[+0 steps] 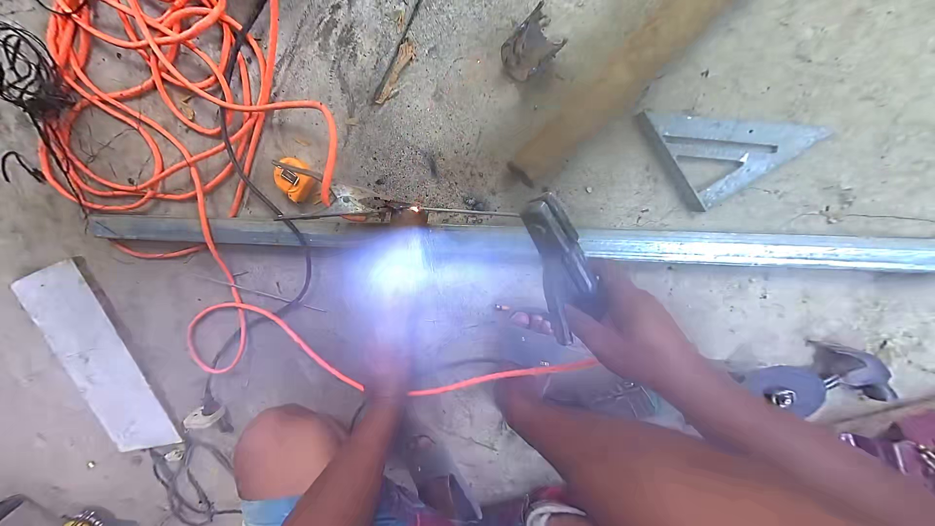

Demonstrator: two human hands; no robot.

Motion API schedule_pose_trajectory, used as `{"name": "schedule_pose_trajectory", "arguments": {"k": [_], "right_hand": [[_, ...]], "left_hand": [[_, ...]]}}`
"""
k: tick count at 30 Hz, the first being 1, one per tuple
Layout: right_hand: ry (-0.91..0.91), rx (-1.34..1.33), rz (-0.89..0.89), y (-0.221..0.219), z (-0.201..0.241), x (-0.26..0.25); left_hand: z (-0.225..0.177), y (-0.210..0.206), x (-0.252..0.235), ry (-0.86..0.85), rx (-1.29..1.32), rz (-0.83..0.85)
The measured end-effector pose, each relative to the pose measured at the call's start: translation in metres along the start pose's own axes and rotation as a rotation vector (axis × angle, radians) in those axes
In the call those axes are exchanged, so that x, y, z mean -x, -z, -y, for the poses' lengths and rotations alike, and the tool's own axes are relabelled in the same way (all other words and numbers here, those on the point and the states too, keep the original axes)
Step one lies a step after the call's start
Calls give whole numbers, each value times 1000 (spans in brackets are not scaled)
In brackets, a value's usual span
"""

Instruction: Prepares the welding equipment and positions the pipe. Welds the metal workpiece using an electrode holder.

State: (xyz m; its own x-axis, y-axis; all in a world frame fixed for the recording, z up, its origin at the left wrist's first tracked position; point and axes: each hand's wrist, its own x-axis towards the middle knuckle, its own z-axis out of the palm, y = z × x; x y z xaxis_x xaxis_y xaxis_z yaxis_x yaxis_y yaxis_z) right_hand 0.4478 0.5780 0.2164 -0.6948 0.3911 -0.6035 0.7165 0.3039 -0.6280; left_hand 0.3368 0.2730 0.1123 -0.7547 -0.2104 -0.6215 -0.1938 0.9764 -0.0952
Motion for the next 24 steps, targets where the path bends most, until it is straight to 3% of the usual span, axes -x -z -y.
{"name": "schedule_pose_trajectory", "arguments": {"k": [11,24], "right_hand": [[-36,-41,-29,5,7,5],[-9,11,0,0,0,1]], "left_hand": [[4,2,4,-68,43,14],[0,-1,0,18,13,13]]}}
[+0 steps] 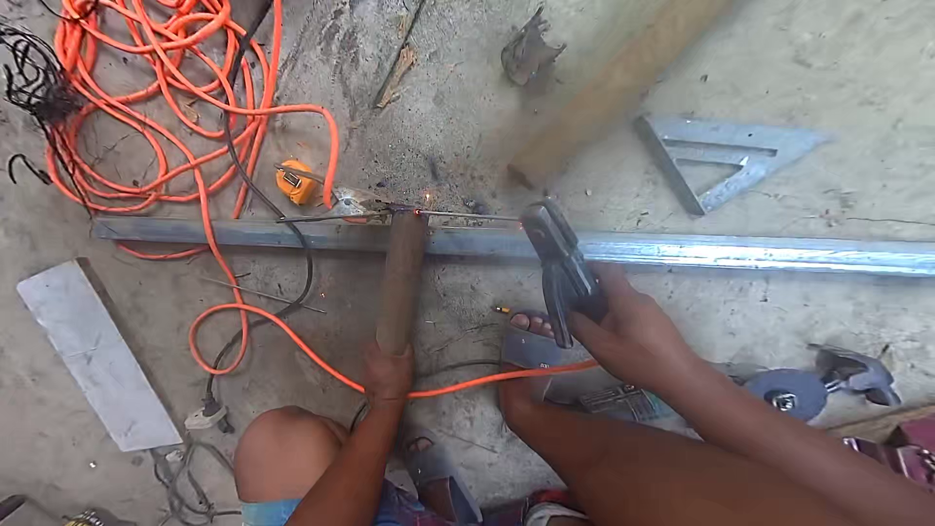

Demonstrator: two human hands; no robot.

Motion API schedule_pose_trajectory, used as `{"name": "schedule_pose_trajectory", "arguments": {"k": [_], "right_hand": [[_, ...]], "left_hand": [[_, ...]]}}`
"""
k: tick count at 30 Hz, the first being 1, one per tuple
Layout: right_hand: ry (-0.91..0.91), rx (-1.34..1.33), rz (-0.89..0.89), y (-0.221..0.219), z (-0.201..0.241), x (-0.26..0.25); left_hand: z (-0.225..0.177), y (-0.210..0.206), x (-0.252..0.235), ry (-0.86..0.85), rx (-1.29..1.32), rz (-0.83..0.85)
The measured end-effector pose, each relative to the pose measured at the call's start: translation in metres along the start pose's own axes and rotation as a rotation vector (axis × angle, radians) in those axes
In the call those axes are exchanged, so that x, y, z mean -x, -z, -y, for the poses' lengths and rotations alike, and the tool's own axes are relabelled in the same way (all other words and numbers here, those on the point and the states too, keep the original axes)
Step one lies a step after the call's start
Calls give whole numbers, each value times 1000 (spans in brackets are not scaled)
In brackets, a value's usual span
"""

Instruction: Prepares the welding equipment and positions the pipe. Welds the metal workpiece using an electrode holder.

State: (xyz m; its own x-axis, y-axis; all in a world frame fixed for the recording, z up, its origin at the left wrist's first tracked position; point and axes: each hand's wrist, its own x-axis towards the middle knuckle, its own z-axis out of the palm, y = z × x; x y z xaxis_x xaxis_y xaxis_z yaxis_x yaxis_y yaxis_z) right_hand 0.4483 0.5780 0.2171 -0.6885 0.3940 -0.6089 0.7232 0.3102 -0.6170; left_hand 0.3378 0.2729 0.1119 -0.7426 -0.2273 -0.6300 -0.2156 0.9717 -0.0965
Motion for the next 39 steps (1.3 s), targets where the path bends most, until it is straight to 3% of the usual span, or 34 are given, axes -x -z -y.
{"name": "schedule_pose_trajectory", "arguments": {"k": [20,24,39], "right_hand": [[48,81,7,1,6,0],[71,-18,-130,4,7,5],[8,35,-10,0,3,-2]], "left_hand": [[2,-3,0,-21,14,-30],[1,4,4,-58,20,10],[0,0,1,-16,-18,-11]]}}
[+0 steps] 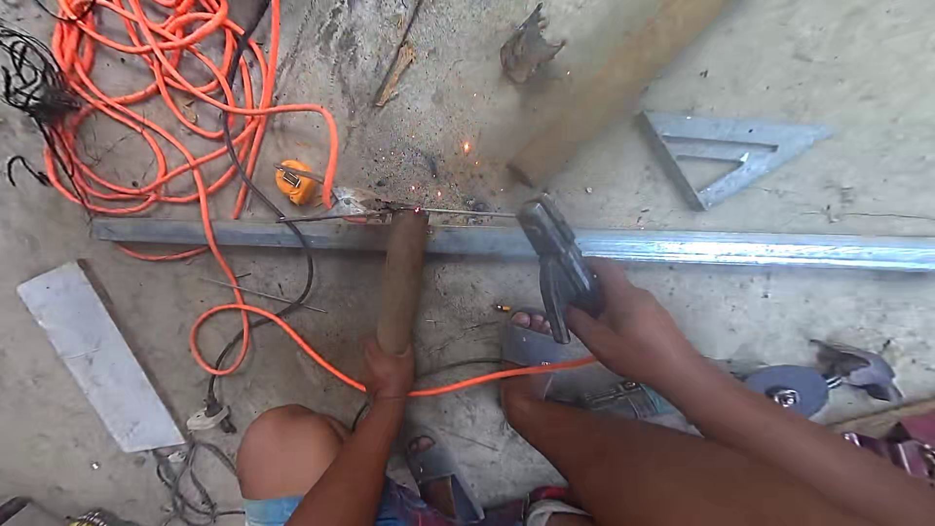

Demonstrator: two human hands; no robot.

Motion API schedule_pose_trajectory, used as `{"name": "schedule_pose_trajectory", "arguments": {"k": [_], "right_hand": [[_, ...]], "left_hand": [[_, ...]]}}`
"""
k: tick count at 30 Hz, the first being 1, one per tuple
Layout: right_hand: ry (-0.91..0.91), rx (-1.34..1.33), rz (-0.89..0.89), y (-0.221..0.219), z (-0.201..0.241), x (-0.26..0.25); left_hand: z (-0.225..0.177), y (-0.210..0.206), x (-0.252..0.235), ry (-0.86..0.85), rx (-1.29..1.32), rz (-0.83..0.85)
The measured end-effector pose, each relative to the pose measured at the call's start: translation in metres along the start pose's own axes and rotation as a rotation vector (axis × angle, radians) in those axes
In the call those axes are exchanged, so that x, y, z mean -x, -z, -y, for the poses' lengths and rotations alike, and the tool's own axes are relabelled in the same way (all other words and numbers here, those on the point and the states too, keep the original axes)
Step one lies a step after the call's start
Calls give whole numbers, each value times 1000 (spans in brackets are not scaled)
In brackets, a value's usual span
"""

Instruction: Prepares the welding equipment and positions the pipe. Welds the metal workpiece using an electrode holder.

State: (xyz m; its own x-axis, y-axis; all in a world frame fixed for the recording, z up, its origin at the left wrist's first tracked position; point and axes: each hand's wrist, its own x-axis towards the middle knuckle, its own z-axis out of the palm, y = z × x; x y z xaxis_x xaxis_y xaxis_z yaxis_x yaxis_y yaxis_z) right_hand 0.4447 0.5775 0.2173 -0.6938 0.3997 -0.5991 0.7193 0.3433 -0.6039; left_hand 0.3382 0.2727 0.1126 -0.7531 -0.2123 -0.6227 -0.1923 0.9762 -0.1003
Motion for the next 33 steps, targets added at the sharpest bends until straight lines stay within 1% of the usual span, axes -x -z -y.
{"name": "schedule_pose_trajectory", "arguments": {"k": [6,11,14,20,24,33], "right_hand": [[31,7,29,2,2,1],[2,-62,-51,3,5,4],[-33,-46,-20,4,5,3],[5,-20,-12,0,-3,1],[-16,-15,9,1,0,0],[1,0,39,3,3,0]], "left_hand": [[0,1,0,-1,20,22],[-1,7,3,-18,26,50],[-1,4,2,-22,16,34],[-1,0,1,4,16,1],[-1,1,0,23,11,17],[-2,0,-1,20,-1,19]]}}
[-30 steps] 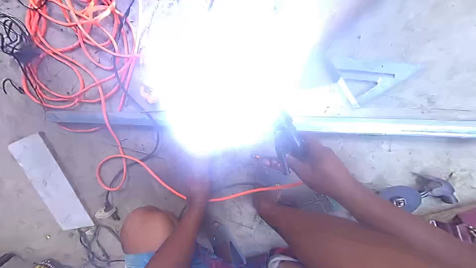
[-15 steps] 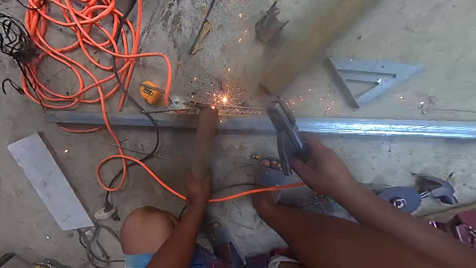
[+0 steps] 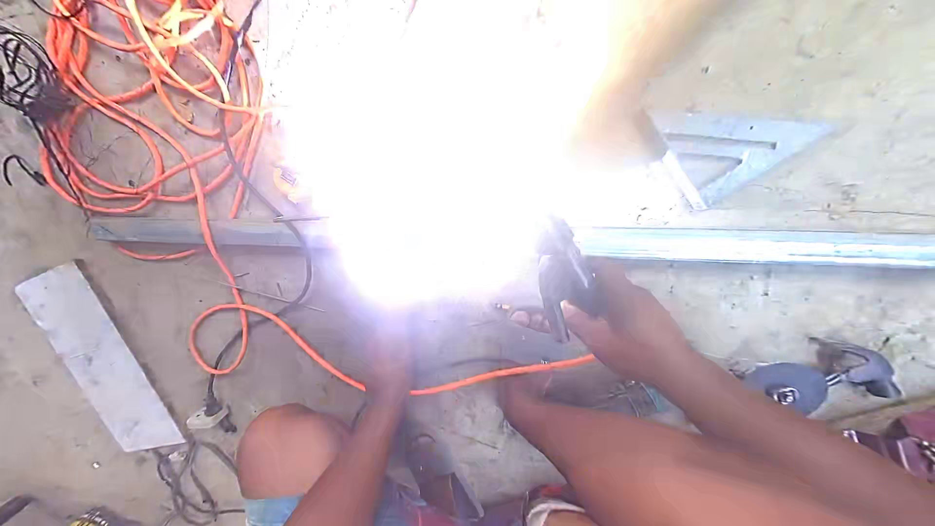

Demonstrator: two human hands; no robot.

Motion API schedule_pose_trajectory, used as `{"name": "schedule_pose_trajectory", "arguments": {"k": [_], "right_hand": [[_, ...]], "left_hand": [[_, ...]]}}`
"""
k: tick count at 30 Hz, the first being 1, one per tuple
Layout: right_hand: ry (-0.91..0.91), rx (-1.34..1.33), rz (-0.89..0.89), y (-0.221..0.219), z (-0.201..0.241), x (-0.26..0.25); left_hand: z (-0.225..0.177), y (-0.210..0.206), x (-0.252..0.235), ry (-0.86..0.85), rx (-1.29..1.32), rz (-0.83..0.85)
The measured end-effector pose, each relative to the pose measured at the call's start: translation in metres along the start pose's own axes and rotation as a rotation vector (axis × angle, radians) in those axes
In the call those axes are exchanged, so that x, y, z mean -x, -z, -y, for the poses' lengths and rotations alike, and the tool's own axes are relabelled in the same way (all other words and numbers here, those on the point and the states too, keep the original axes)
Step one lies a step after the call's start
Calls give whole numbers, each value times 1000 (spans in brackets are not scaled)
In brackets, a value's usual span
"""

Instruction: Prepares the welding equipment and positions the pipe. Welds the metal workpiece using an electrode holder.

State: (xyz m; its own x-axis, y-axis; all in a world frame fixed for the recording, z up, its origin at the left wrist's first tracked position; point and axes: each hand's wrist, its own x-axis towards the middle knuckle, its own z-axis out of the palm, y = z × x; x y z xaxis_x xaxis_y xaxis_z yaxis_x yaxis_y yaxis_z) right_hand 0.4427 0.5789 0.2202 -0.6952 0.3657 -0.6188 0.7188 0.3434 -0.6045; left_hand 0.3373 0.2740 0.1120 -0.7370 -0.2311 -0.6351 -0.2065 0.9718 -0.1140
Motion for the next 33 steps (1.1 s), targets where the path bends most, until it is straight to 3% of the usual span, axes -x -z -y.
{"name": "schedule_pose_trajectory", "arguments": {"k": [3,6,12,33], "right_hand": [[-36,-10,4,4,7,4],[14,-82,-102,1,3,5],[-22,-41,-25,-1,0,1],[11,-25,-28,-4,0,-4]], "left_hand": [[5,-3,0,-45,80,-9],[3,5,4,-50,42,25],[2,5,4,-46,31,2],[0,1,1,-5,12,-19]]}}
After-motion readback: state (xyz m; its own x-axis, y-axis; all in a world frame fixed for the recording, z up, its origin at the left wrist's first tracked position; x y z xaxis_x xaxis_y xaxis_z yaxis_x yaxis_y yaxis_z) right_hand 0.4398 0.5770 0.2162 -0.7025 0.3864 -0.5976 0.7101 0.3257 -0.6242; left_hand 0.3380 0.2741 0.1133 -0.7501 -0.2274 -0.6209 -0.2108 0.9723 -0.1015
